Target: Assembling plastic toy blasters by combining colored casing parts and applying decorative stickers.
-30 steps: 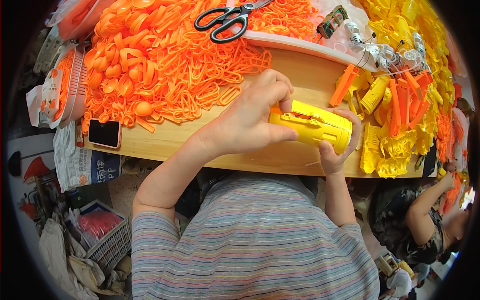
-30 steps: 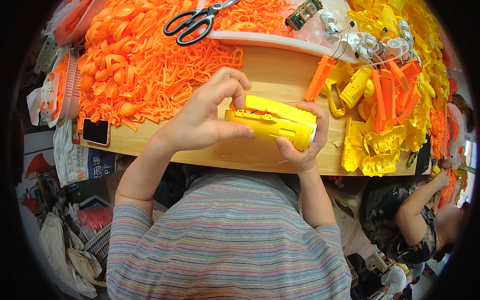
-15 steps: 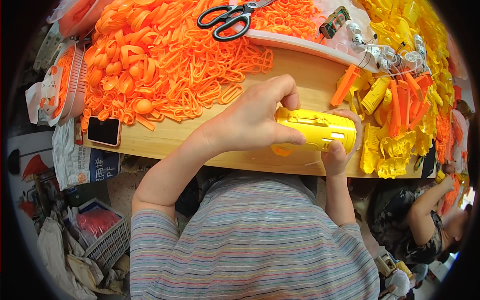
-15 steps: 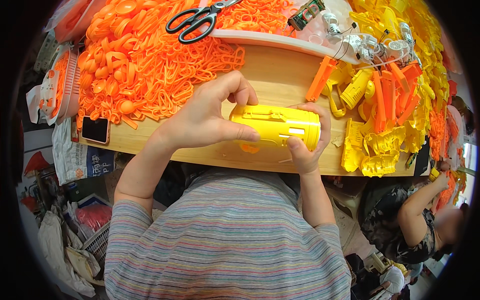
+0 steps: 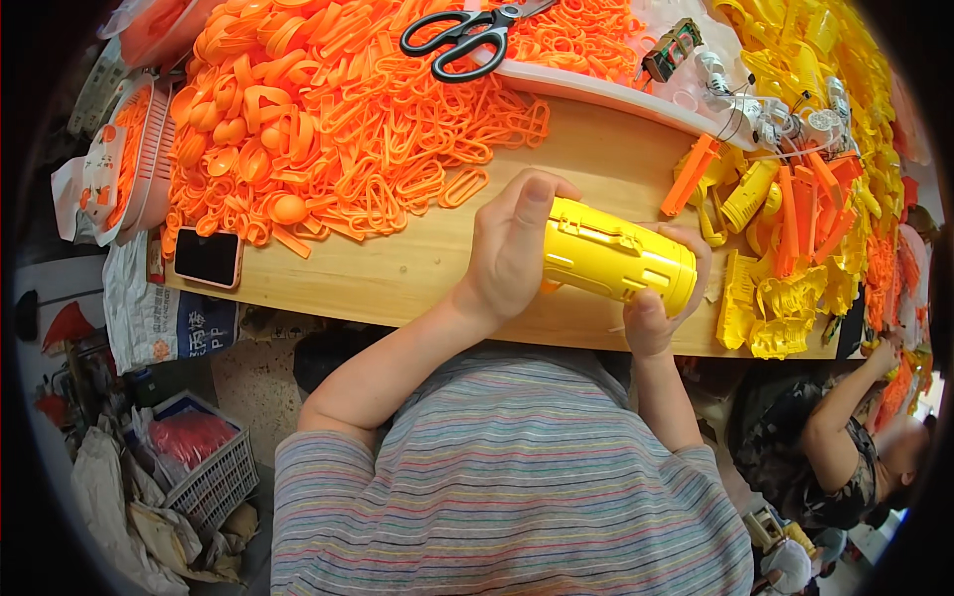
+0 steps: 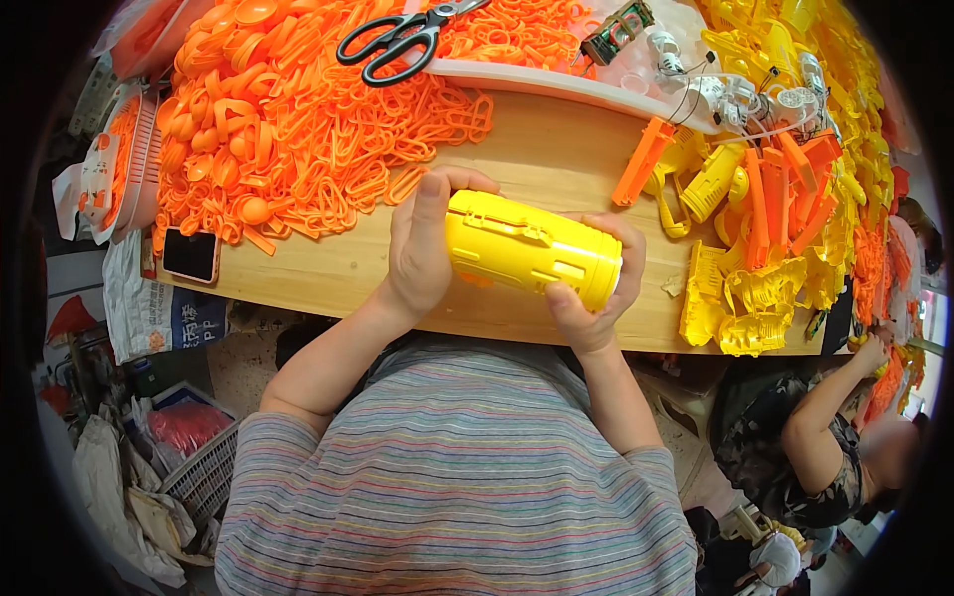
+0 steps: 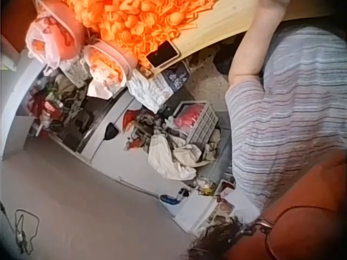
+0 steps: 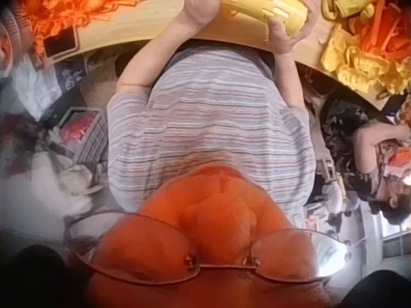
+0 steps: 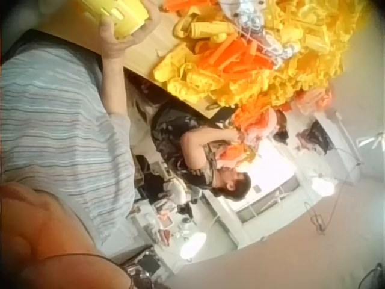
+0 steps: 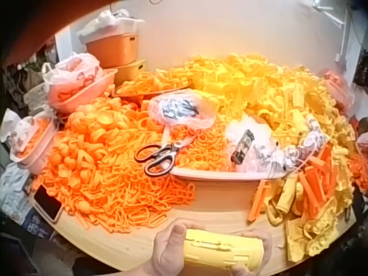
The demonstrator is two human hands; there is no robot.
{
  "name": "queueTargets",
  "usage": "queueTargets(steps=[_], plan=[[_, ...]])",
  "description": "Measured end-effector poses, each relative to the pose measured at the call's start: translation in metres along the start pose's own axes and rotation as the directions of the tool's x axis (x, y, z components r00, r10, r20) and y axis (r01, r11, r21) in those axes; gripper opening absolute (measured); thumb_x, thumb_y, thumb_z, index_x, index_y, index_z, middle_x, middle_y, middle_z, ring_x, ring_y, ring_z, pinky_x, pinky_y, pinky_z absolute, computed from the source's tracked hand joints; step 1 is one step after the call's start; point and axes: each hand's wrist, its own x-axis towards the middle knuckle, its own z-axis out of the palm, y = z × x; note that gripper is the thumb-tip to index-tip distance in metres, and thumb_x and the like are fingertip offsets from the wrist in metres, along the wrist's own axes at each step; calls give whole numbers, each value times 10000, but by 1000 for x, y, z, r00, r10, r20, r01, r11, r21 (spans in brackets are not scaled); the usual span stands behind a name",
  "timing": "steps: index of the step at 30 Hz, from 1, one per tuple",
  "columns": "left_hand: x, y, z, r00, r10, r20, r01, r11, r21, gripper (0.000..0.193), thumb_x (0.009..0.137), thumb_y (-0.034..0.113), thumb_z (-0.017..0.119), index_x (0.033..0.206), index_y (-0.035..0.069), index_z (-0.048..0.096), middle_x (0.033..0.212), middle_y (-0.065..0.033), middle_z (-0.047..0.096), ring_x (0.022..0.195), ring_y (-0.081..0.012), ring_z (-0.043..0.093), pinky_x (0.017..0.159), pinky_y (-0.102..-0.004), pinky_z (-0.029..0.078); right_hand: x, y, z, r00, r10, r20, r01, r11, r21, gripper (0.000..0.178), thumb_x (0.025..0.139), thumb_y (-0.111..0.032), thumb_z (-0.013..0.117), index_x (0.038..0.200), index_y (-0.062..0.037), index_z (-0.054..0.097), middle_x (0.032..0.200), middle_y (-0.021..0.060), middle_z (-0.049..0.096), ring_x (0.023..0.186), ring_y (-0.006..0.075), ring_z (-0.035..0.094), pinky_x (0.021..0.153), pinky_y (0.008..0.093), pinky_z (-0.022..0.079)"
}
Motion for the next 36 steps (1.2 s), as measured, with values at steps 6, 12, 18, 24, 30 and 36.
queueTargets(steps=[6,12,18,24,30,36], plan=[[10,2,-8,998,-7,58,6,1000,16,379,1036,298,392,923,5,605,759,-45,598,733,-103,570,686,-236,454,-2,-10,5,998,-42,53,42,999,-2,687,758,-260,781,1259,-19,378,1091,192,564,1028,261,585,896,373,486],[16,10,-10,935,268,233,-317,925,208,240,916,225,630,1057,33,654,1054,-107,594,986,-170,573,853,-301,461,10,-8,-6,981,-142,135,158,980,-123,647,749,-215,778,1236,-10,404,1118,188,558,1053,274,574,918,387,474],[10,20,-15,891,154,427,-289,918,271,373,759,129,786,1120,86,702,1228,-124,544,1145,-217,528,975,-341,432,11,-9,-8,965,-174,199,206,966,-158,655,722,-193,793,1225,-7,417,1124,177,555,1055,276,575,919,386,477],[5,12,-14,924,169,343,-245,950,192,394,720,102,814,1079,64,657,1242,-131,531,1145,-237,528,964,-351,444,8,-7,-7,973,-143,182,168,976,-136,657,721,-181,791,1231,-6,414,1111,168,556,1031,259,587,907,374,487],[6,22,-21,806,378,456,-579,664,473,518,632,141,858,1049,68,558,1226,-161,526,1094,-307,548,911,-395,455,4,-9,-5,992,-44,115,63,983,-173,696,765,-365,776,1250,-26,409,1126,166,555,1058,264,587,923,375,487],[4,34,-20,789,334,515,-610,520,597,500,646,178,856,1015,63,538,1230,-188,533,1087,-339,554,902,-422,452,1,-10,-5,993,-40,113,62,977,-205,693,770,-335,775,1262,-23,400,1126,165,557,1063,261,584,929,374,482]])
